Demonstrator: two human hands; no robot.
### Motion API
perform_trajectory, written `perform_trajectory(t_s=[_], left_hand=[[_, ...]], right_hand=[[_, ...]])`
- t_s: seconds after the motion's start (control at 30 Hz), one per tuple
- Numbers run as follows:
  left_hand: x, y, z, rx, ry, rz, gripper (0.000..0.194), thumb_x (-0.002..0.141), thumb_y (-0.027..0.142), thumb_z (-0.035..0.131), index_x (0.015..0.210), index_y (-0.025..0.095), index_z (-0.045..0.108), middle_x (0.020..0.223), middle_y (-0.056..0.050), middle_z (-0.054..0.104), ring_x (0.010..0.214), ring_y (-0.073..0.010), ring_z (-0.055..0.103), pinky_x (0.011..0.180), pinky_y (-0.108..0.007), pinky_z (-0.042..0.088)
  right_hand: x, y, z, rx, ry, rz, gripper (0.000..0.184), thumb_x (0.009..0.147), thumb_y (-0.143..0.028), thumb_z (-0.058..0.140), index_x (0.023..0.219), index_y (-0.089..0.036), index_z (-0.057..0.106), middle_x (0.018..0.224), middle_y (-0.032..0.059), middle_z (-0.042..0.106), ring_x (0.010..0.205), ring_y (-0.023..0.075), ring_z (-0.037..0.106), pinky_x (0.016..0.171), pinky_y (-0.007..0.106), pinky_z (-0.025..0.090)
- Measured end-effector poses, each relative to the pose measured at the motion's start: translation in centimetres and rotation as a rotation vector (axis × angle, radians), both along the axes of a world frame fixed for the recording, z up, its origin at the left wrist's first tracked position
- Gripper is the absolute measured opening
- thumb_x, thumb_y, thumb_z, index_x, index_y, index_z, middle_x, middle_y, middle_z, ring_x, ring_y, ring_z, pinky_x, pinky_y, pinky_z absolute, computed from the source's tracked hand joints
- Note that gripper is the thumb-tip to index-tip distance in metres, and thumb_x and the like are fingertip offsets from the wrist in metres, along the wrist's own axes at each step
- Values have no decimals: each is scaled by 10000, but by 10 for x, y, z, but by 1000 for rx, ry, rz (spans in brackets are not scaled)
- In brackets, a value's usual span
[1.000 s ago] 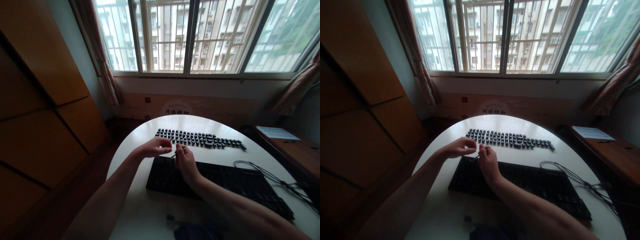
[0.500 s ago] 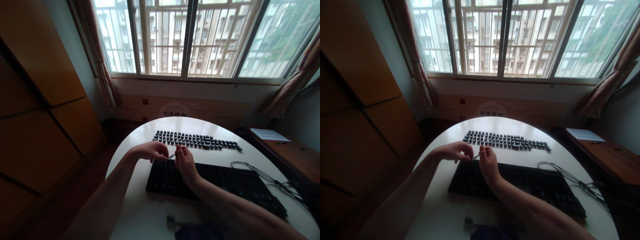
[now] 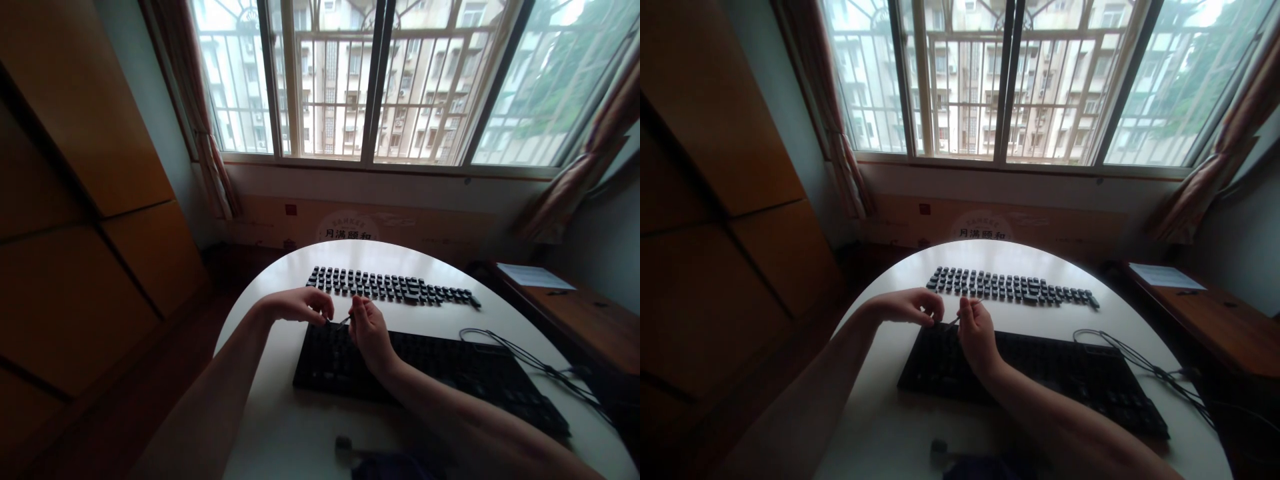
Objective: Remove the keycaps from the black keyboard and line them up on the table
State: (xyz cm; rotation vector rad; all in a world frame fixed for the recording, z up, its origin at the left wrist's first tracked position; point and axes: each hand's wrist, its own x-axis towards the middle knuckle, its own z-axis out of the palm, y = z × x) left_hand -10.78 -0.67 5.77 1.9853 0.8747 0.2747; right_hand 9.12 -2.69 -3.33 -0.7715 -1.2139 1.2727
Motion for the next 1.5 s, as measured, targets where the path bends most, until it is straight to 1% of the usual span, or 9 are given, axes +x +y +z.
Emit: perform_trajectory(t_s=[0.13, 0.23, 0.37, 0.5, 0.6, 0.77, 0.93, 1.13, 1.5], left_hand=[[-15, 5, -5, -17, -86, 157, 301, 765, 332, 689, 1002, 146, 682, 867, -35, 649, 658, -114, 526, 485, -187, 384], [-22, 15, -18, 165, -179, 313, 372, 786, 356, 657, 1084, 134, 671, 883, -52, 635, 731, -141, 568, 525, -198, 439], [-25, 32, -36, 394, -164, 496, 385, 824, 335, 552, 1136, 141, 667, 897, -56, 603, 703, -140, 556, 538, -224, 466], [-26, 39, -43, 577, -128, 612, 304, 850, 270, 495, 1045, 181, 710, 967, -63, 569, 836, -178, 571, 754, -306, 522], [-27, 40, -43, 688, -94, 654, 280, 878, 232, 463, 985, 171, 714, 945, -68, 557, 900, -201, 582, 895, -364, 493], [-25, 41, -44, 832, -49, 684, 248, 909, 195, 439, 991, 171, 672, 970, -70, 576, 921, -206, 588, 896, -371, 493], [-10, 41, -56, 870, 67, 602, 192, 879, 175, 538, 1001, 202, 683, 997, -45, 639, 774, -158, 618, 773, -301, 523], [6, 44, -71, 905, 271, 493, 228, 797, 124, 679, 987, 244, 719, 957, -24, 734, 922, -217, 627, 851, -332, 499], [5, 50, -71, 932, 456, 475, 204, 762, 156, 706, 938, 248, 754, 889, -30, 751, 891, -246, 625, 833, -361, 465]], right_hand=[[1, -1, -1, 33, -52, -20, 473, 887, -670, 505, 766, -214, 469, 442, -110, 353, 346, 81, 321, 361, 207, 250], [1, -8, 0, 167, -188, -20, 437, 922, -603, 500, 744, -205, 483, 495, -79, 411, 418, 91, 360, 419, 214, 300], [-2, -19, 6, 376, -368, 13, 385, 935, -497, 533, 705, -190, 499, 556, -52, 460, 501, 98, 400, 503, 220, 346], [-2, -24, 15, 407, -408, 68, 338, 927, -456, 549, 727, -185, 518, 533, -61, 458, 471, 88, 374, 472, 208, 311], [11, -30, 25, 402, -429, 94, 337, 923, -454, 560, 723, -186, 516, 521, -65, 443, 462, 83, 349, 458, 204, 292], [57, -42, 29, 383, -449, 68, 347, 933, -458, 555, 725, -186, 504, 503, -81, 370, 445, 73, 291, 433, 199, 245], [90, -36, 12, 315, -414, -52, 352, 940, -472, 548, 735, -193, 486, 517, -86, 328, 445, 74, 282, 422, 197, 228], [99, -35, -1, 271, -327, -48, 332, 951, -464, 539, 763, -195, 492, 547, -79, 338, 446, 75, 296, 410, 192, 222], [106, -43, 4, 383, -424, -29, 314, 962, -405, 530, 740, -183, 524, 525, -81, 339, 447, 74, 292, 435, 200, 239]])
